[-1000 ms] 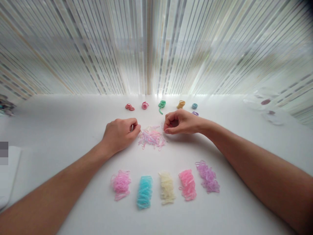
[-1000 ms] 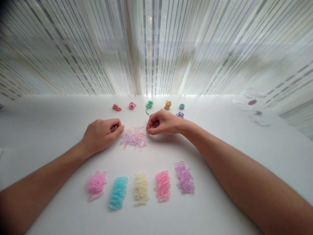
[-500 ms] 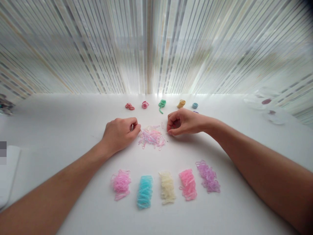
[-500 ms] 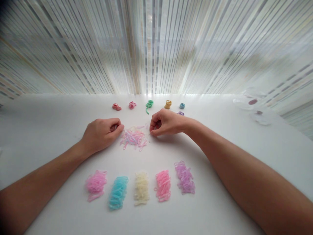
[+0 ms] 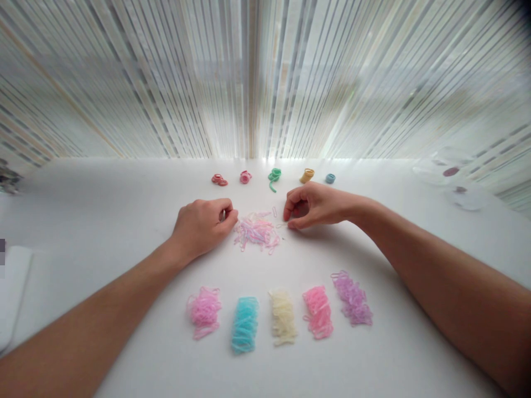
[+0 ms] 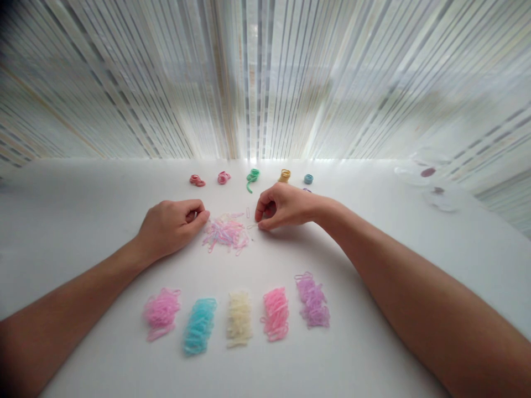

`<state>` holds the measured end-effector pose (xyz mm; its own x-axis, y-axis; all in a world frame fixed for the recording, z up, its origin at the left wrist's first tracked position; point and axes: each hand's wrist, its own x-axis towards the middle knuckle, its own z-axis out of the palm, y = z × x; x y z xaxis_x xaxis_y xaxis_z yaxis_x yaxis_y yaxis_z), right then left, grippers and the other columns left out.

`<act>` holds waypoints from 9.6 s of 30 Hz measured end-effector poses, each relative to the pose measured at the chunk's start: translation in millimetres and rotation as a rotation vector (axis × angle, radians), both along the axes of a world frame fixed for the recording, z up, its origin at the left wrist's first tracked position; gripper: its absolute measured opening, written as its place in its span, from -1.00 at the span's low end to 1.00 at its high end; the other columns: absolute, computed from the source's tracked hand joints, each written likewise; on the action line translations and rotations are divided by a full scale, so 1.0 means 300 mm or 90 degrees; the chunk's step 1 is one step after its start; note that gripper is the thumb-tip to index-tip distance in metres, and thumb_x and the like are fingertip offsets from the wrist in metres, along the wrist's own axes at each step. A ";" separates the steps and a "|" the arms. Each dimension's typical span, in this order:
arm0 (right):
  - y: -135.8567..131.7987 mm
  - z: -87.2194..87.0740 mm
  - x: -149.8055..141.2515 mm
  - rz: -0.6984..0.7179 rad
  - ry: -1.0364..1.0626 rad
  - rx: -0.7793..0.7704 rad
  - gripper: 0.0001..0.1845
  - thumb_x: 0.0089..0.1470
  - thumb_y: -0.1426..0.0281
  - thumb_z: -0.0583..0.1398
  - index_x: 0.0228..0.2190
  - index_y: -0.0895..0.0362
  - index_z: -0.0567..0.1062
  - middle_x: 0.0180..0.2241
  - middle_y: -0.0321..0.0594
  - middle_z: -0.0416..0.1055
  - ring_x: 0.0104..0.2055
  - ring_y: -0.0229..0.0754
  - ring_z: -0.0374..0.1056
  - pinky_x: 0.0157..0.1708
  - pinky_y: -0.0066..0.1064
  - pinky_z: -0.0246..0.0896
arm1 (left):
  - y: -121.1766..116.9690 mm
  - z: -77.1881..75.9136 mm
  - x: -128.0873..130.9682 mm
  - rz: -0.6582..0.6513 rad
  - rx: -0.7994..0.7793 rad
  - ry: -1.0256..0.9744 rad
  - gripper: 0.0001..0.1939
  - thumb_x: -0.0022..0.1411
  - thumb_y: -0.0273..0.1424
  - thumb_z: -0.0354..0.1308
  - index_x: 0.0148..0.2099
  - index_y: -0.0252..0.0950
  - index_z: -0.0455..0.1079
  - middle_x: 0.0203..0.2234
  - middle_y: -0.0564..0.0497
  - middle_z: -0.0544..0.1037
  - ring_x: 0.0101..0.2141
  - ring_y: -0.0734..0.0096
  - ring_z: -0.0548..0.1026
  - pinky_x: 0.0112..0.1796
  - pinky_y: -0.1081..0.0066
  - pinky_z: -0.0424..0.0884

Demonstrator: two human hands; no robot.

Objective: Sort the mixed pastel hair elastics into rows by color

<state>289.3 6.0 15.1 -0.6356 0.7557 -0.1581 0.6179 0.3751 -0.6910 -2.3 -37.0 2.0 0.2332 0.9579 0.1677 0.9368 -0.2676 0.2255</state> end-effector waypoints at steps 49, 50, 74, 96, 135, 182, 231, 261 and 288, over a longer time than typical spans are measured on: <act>-0.166 0.134 0.022 -0.025 -0.011 0.069 -0.88 0.00 0.31 0.32 -0.48 0.08 0.64 -0.50 -0.32 0.43 -0.36 -0.21 0.26 -0.32 -0.29 0.15 | 0.015 -0.016 0.002 0.006 0.029 0.018 -0.64 0.32 -0.15 -0.01 -0.29 -0.20 0.55 -0.40 -0.06 0.64 -0.35 0.16 0.53 -0.35 0.28 0.19; -0.188 0.138 0.023 -0.024 -0.010 0.070 -0.88 0.00 0.31 0.33 -0.49 0.08 0.64 -0.50 -0.32 0.43 -0.37 -0.21 0.26 -0.33 -0.30 0.16 | 0.016 -0.018 0.001 0.006 0.031 0.018 -0.64 0.32 -0.15 -0.01 -0.29 -0.19 0.56 -0.40 -0.07 0.64 -0.34 0.15 0.53 -0.34 0.27 0.21; -0.644 0.008 -0.114 0.015 0.048 0.342 -0.85 0.19 0.55 0.24 -0.40 0.15 0.57 -0.46 -0.26 0.43 -0.37 -0.20 0.26 -0.30 -0.32 0.15 | 0.016 -0.027 0.007 0.004 0.043 0.003 -0.67 0.31 -0.17 0.02 -0.30 -0.20 0.55 -0.39 -0.06 0.65 -0.30 0.14 0.57 -0.29 0.25 0.32; -0.661 0.030 -0.123 0.069 -0.026 0.455 -0.76 0.30 0.55 0.19 -0.39 0.17 0.59 -0.45 -0.18 0.45 -0.39 -0.14 0.26 -0.34 -0.24 0.10 | 0.009 -0.014 0.016 0.015 0.028 -0.003 -0.68 0.30 -0.17 0.05 -0.26 -0.18 0.59 -0.38 -0.06 0.65 -0.26 0.12 0.57 -0.25 0.26 0.34; -0.192 0.146 -0.053 -0.219 0.041 0.207 -0.80 0.14 0.28 0.29 -0.35 0.14 0.68 -0.43 -0.20 0.58 -0.38 -0.17 0.43 -0.32 -0.28 0.29 | 0.007 -0.009 -0.009 -0.009 0.010 0.015 -0.66 0.35 -0.15 -0.02 -0.31 -0.15 0.50 -0.43 -0.02 0.63 -0.36 0.15 0.55 -0.39 0.28 0.15; -0.081 0.077 -0.125 -0.081 -0.029 0.226 -0.87 0.07 0.46 0.28 -0.42 0.17 0.68 -0.41 -0.24 0.53 -0.43 -0.28 0.28 -0.33 -0.39 0.14 | 0.002 -0.008 -0.001 0.007 -0.004 -0.011 -0.68 0.33 -0.14 -0.01 -0.37 -0.19 0.41 -0.51 0.03 0.54 -0.44 0.28 0.39 -0.38 0.29 0.04; -0.057 0.093 -0.035 0.011 -0.177 0.086 -0.87 0.02 0.36 0.39 -0.33 0.07 0.75 -0.45 -0.24 0.52 -0.43 -0.21 0.35 -0.42 -0.37 0.16 | 0.005 -0.008 -0.005 0.004 0.003 0.010 -0.66 0.34 -0.14 0.00 -0.35 -0.18 0.47 -0.48 0.02 0.60 -0.43 0.26 0.46 -0.39 0.28 0.08; -0.303 0.221 -0.016 -0.050 -0.214 0.093 -0.87 0.09 0.32 0.29 -0.38 0.06 0.66 -0.41 -0.28 0.54 -0.39 -0.22 0.32 -0.40 -0.34 0.20 | 0.016 -0.035 -0.007 -0.014 0.027 -0.004 -0.61 0.35 -0.13 -0.03 -0.23 -0.18 0.58 -0.35 -0.10 0.67 -0.28 0.06 0.58 -0.30 0.23 0.27; -0.623 0.098 -0.135 0.085 -0.099 0.214 -0.84 0.19 0.58 0.22 -0.35 0.16 0.59 -0.35 -0.22 0.51 -0.32 -0.20 0.41 -0.29 -0.37 0.28 | 0.012 -0.013 0.017 0.020 -0.001 0.020 -0.65 0.28 -0.14 0.03 -0.22 -0.20 0.58 -0.34 -0.09 0.65 -0.20 0.06 0.58 -0.13 0.22 0.36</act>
<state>248.8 -180.8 44.6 -0.7197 0.6941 -0.0176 0.6360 0.6489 -0.4178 2.7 -33.5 -1.8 0.2084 0.9650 0.1593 0.9512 -0.2379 0.1965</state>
